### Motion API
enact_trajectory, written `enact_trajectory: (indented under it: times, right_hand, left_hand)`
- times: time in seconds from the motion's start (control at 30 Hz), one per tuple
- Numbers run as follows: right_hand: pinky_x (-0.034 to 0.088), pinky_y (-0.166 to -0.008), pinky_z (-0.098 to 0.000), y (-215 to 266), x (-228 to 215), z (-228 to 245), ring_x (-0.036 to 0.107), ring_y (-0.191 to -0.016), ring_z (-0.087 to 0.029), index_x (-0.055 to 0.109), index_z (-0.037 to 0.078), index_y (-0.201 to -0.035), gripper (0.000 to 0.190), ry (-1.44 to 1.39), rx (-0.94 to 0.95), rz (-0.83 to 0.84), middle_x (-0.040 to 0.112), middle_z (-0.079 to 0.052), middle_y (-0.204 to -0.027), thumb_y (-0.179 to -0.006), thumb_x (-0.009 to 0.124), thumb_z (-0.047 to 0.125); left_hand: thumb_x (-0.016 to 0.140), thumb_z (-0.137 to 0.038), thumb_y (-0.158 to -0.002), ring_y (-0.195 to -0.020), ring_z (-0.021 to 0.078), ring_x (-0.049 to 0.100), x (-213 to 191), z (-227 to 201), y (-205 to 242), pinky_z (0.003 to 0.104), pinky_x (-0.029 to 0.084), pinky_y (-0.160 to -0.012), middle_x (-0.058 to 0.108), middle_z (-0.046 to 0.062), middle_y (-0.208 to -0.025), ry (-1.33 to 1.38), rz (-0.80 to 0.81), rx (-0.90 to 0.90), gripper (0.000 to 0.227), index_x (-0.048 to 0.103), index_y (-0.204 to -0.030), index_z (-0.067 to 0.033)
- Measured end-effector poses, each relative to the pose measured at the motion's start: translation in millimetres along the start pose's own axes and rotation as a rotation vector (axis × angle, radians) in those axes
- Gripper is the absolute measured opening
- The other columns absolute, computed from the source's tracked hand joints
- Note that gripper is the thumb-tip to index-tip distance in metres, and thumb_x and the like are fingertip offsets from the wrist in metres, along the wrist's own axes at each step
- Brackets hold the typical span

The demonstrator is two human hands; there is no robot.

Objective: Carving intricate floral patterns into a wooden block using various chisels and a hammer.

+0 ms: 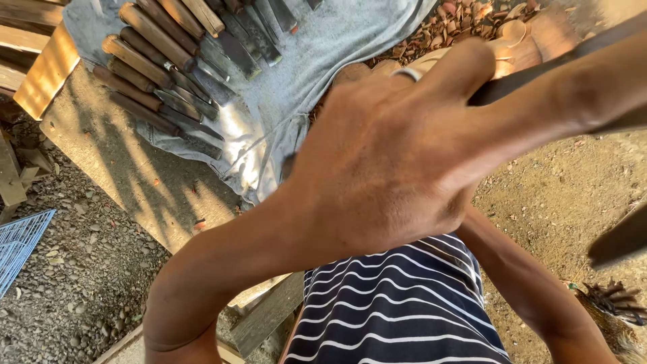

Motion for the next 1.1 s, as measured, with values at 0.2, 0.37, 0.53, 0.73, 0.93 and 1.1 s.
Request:
enact_trajectory:
  times: [0.2, 0.37, 0.53, 0.73, 0.93, 1.1]
  right_hand:
    - [0.052, -0.089, -0.0392, 5.1, 9.9, 36.9, 0.063, -0.109, -0.023, 0.056, 0.013, -0.129, 0.042, 0.308, -0.479, 0.403, 0.066, -0.008, -0.116, -0.090, 0.066, 0.023]
    - [0.054, -0.086, -0.0394, 11.3, 18.0, 20.2, 0.062, -0.110, -0.023, 0.055, 0.012, -0.133, 0.043, -0.355, -0.066, 0.660, 0.063, -0.009, -0.120, -0.090, 0.063, 0.013]
    - [0.050, -0.093, -0.0505, 9.6, -5.3, 77.5, 0.061, -0.115, -0.037, 0.063, -0.001, -0.126, 0.051, -0.056, -0.618, 0.437, 0.064, -0.020, -0.117, -0.076, 0.074, 0.001]
    - [0.054, -0.085, -0.0422, -2.9, -10.0, 68.9, 0.064, -0.103, -0.030, 0.061, 0.001, -0.117, 0.032, -0.239, -0.355, 0.586, 0.064, -0.018, -0.108, -0.086, 0.072, 0.003]
    - [0.061, -0.080, -0.0371, -71.0, 50.2, -0.8, 0.070, -0.090, -0.023, 0.057, 0.002, -0.111, 0.014, -0.468, -0.188, 0.621, 0.068, -0.014, -0.100, -0.102, 0.065, 0.009]
    - [0.061, -0.077, -0.0328, -110.8, -33.0, 77.7, 0.068, -0.082, -0.018, 0.054, 0.001, -0.111, 0.013, -0.601, -0.226, 0.616, 0.065, -0.010, -0.094, -0.117, 0.062, 0.010]
  left_hand:
    - [0.056, -0.018, -0.110, -0.055, 0.0077, 0.050, 6.6, 10.3, -1.4, 0.025, 0.044, -0.040, 0.063, 0.015, -0.116, -0.106, 0.237, -0.065, 0.070, 0.017, -0.163, -0.0427]
    - [0.051, -0.017, -0.112, -0.064, 0.0107, 0.060, 14.7, 13.9, 11.1, 0.030, 0.052, -0.053, 0.065, 0.004, -0.100, 0.015, 0.303, -0.196, 0.071, 0.011, -0.163, -0.0473]
    - [0.053, -0.009, -0.106, -0.065, 0.0114, 0.063, 21.3, 22.6, 8.4, 0.029, 0.056, -0.048, 0.064, 0.016, -0.120, -0.073, 0.221, -0.125, 0.077, 0.014, -0.162, -0.0449]
    - [0.053, -0.012, -0.108, -0.052, 0.0085, 0.059, 23.4, 18.9, 10.8, 0.029, 0.052, -0.043, 0.065, 0.010, -0.104, -0.124, 0.408, -0.196, 0.073, 0.018, -0.161, -0.0477]
    - [0.061, -0.016, -0.108, -0.059, 0.0088, 0.060, -3.0, 51.7, 76.1, 0.025, 0.052, -0.052, 0.067, 0.002, -0.090, 0.152, 0.144, -0.454, 0.068, 0.027, -0.161, -0.0421]
    - [0.066, 0.000, -0.086, -0.079, 0.0170, 0.065, -9.6, 44.1, 160.3, 0.029, 0.054, -0.069, 0.071, 0.010, -0.104, 0.302, -0.261, -0.758, 0.083, 0.042, -0.160, -0.0297]
Point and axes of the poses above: each hand's wrist, its own y-axis away from the middle knuckle, its own x-axis out of the palm, z = x × y, the point moved 8 cm from there along -y, towards the middle knuckle
